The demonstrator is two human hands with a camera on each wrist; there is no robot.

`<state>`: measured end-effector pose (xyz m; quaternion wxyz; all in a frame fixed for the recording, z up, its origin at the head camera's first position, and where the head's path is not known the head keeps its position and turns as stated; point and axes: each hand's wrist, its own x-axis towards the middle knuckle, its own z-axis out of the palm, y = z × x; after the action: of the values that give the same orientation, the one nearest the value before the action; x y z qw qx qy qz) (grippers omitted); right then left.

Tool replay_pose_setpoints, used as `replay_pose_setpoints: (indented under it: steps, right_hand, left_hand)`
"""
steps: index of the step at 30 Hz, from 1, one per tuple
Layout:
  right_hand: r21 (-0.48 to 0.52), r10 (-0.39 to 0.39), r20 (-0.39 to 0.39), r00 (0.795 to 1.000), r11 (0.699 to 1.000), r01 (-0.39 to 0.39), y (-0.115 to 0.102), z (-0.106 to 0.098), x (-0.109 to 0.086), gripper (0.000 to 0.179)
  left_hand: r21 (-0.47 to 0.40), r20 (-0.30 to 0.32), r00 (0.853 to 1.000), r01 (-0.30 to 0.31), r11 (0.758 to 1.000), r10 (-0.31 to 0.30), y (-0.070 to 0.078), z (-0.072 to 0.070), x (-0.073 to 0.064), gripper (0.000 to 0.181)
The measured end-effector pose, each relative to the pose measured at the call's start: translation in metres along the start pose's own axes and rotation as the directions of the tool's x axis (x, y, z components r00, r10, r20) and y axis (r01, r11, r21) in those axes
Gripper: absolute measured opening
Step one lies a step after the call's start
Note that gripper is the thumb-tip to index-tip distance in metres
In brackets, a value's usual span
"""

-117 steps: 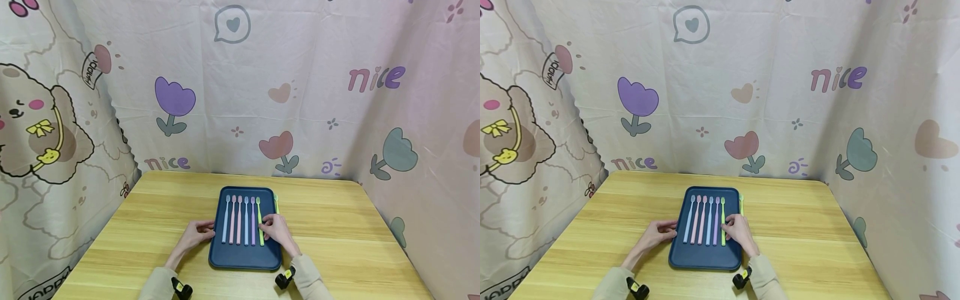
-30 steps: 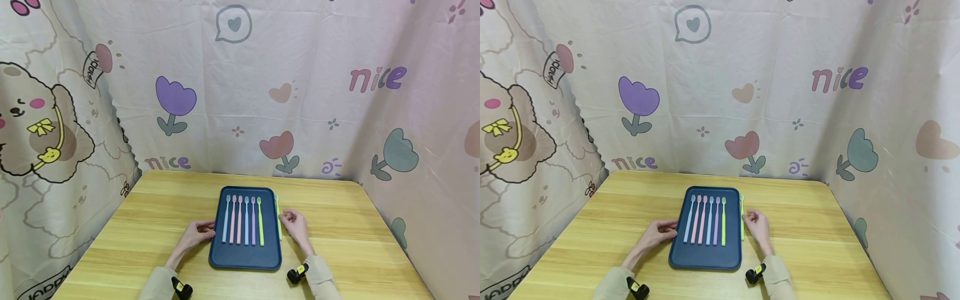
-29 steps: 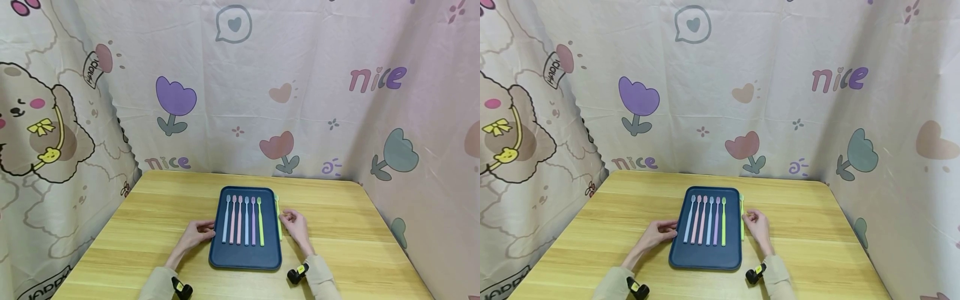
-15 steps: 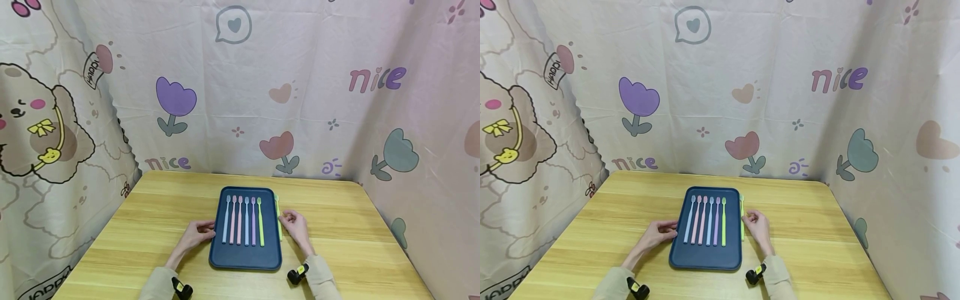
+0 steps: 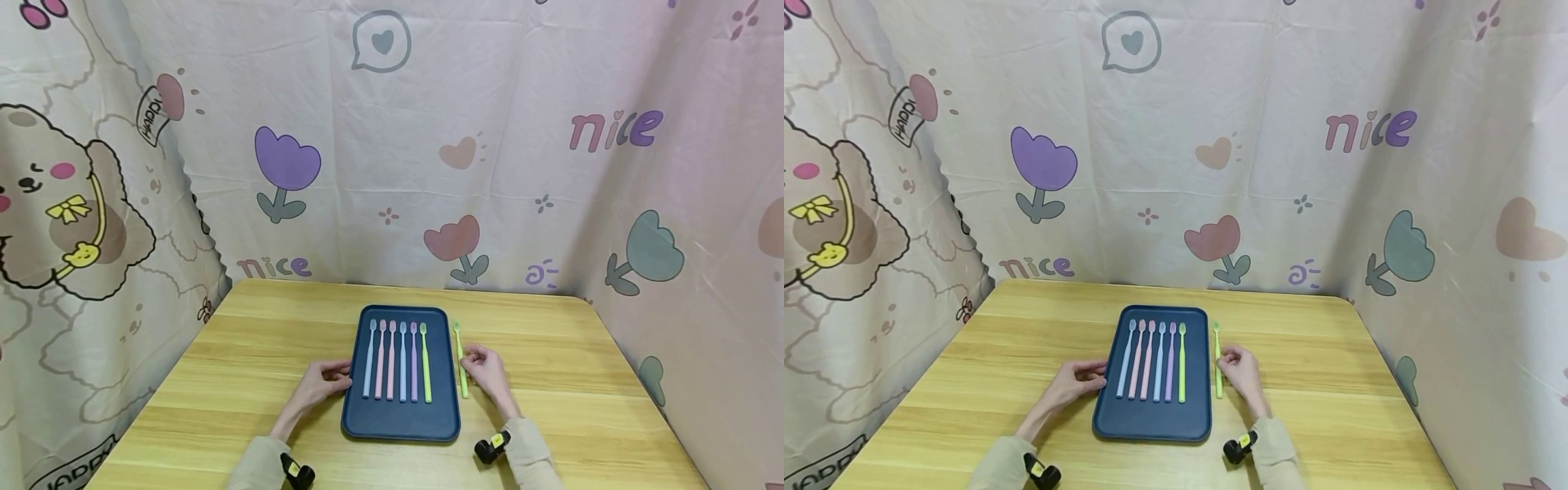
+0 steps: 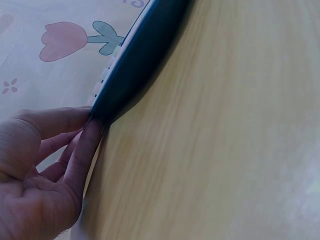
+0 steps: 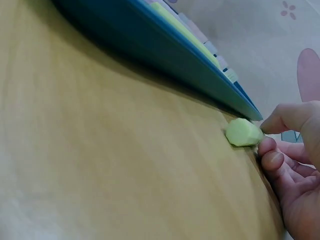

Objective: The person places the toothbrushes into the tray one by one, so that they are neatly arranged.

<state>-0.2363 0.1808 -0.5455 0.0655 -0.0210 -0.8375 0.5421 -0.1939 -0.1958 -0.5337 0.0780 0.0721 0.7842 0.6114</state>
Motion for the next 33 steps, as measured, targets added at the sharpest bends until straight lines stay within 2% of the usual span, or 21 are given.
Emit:
replay_pose_setpoints:
  steps: [7, 19, 33]
  right_hand:
    - [-0.015, 0.004, 0.019, 1.0, 1.0, -0.004, -0.001, -0.0021, 0.0, 0.027]
    - [-0.14, 0.01, -0.026, 1.0, 0.99, -0.014, -0.003, 0.0027, 0.0035, 0.027]
    - [-0.2, -0.006, -0.04, 0.999, 0.98, -0.002, -0.0058, 0.0036, 0.003, 0.019]
  left_hand:
    - [-0.014, 0.006, 1.0, 0.0, 1.0, 0.0, -0.0007, 0.0, -0.0005, 0.05]
    - [-0.008, 0.004, 1.0, -0.007, 1.0, 0.007, -0.0031, -0.001, 0.0016, 0.05]
    - [0.007, -0.005, 1.0, -0.009, 1.0, 0.009, -0.0034, -0.0009, 0.002, 0.049]
